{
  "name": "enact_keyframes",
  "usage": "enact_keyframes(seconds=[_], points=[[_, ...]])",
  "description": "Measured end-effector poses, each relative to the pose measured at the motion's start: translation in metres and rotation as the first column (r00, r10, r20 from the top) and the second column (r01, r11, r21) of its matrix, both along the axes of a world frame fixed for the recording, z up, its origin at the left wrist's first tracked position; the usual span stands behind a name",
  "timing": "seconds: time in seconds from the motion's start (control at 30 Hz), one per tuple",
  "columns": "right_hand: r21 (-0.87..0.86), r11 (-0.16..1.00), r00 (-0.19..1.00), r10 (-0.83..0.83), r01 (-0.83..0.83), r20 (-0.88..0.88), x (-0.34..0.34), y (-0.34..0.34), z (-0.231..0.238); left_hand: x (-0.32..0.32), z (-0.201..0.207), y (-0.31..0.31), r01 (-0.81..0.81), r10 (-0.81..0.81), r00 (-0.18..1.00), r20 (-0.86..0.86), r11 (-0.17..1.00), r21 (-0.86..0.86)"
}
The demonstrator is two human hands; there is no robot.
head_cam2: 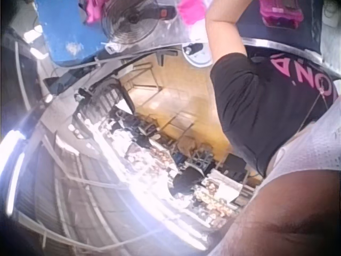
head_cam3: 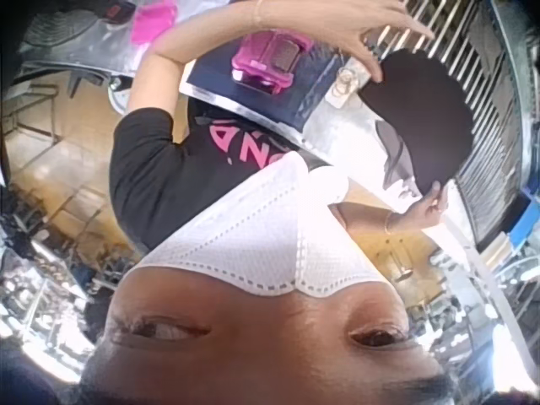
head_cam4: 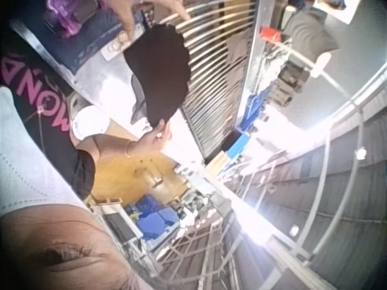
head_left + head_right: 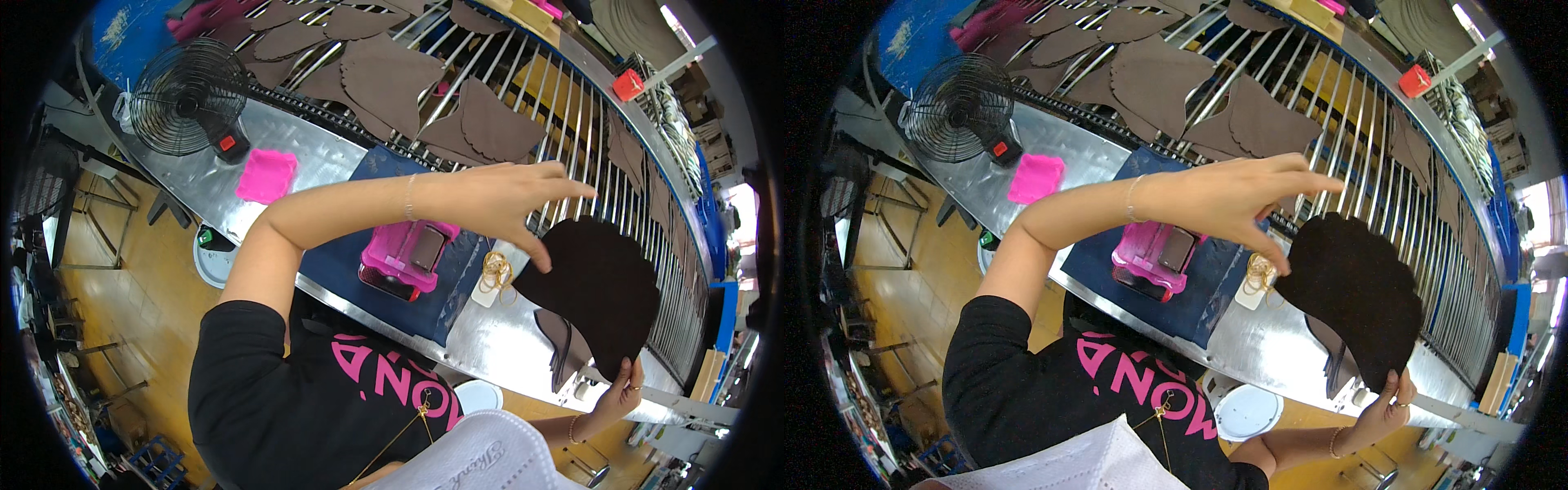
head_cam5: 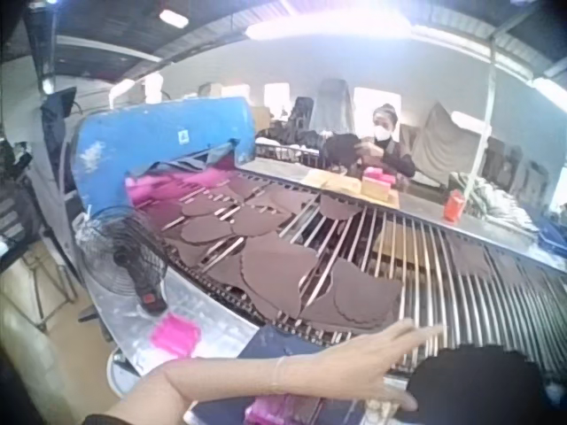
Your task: The person repeatedly picks up brown fabric pieces from a conveyor belt and stacks them on a metal table. The person handles the pieces one at a time, aligning them into a neat pile.
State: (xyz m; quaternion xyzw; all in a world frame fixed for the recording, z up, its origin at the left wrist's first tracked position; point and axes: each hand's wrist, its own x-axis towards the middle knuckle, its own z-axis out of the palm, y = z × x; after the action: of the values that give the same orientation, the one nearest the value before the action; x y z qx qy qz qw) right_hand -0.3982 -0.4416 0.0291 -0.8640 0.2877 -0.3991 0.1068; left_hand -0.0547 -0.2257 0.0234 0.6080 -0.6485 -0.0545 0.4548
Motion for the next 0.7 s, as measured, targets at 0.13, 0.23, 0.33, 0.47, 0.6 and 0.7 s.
enact_keyframes(seconds=[0.13,0.23,0.33,0.47,0.6,0.7], points=[[-0.23,0.958,0.916,0.068,-0.171,-0.395,0.046,-0.001,0.039,0.009,0.008,-0.023,0.044,-0.048,0.972,0.229,0.999,0.02],[-0.258,0.945,0.889,0.068,-0.203,-0.452,0.088,0.003,0.043,0.02,-0.007,-0.035,0.041,-0.072,0.981,0.181,0.985,0.167],[-0.38,0.918,0.952,-0.007,-0.115,-0.305,0.112,0.015,0.048,0.044,-0.027,-0.039,0.065,0.026,0.966,-0.257,0.939,0.337],[-0.248,0.967,0.994,-0.076,0.053,-0.084,0.103,0.009,0.041,0.101,-0.084,-0.034,-0.115,0.286,0.602,-0.745,0.955,0.274],[-0.132,0.991,0.981,-0.054,0.029,-0.188,0.087,-0.011,0.006,0.181,-0.148,-0.047,-0.289,0.183,0.182,-0.966,0.949,0.125],[-0.041,0.996,0.929,-0.094,0.085,-0.359,0.072,-0.011,-0.019,0.239,-0.184,-0.06,-0.454,0.185,-0.016,-0.983,0.874,0.172]])
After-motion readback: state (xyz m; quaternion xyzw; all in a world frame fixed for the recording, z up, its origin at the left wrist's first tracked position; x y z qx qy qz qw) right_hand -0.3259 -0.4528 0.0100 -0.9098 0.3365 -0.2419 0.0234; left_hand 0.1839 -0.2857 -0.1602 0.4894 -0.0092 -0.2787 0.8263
